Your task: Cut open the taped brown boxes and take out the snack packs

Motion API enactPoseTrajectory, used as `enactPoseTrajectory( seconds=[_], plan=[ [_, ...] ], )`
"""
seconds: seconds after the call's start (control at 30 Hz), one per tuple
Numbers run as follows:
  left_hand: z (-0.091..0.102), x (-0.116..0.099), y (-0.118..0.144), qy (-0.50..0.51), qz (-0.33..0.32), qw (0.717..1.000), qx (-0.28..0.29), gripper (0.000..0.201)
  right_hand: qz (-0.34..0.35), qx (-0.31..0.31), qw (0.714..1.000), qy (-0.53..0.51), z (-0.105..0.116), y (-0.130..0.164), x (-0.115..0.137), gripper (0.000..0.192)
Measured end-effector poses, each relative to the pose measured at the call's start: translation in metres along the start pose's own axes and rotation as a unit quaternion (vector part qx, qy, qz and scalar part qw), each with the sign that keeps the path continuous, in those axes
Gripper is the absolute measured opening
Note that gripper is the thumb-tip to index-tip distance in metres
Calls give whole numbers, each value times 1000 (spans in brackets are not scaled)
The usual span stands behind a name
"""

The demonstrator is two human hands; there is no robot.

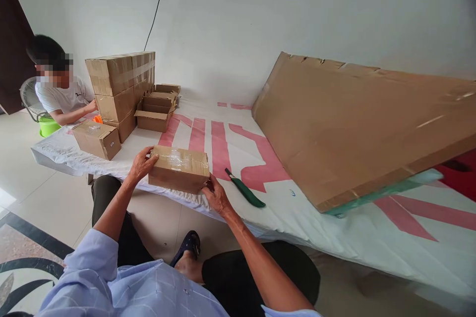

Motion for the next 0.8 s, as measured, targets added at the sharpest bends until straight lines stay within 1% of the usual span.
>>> enactPoseTrajectory(
  seconds=[0.1,0.23,0.3,0.43,0.6,0.73,0.8],
  plan=[
    [3,1,6,46,2,999,12,55,-16,-5,999,-32,3,4,13,59],
    [8,1,10,125,15,990,63,63,-27,-24,998,-50,3,3,22,50],
    [11,2,11,141,21,986,82,64,-29,-27,998,-53,2,1,24,48],
    [15,5,11,136,33,987,78,61,-25,-20,998,-52,2,-1,29,45],
    [13,6,4,130,77,986,66,50,-7,-34,999,-20,4,-5,29,45],
    [9,1,-7,134,99,983,73,41,23,-50,998,33,7,-13,30,44],
    [9,-3,-1,129,113,983,64,34,52,-40,996,66,11,-9,36,43]
  ],
)
Point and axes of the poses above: each hand's wrist, its own y-axis away from the middle knuckle, its own z-axis out of the back of the hand, x = y × z, the point moved 5 cm from there along -y, towards the middle knuckle, and after that the axes turned 15 degrees about -x, right-handed, at the moved point
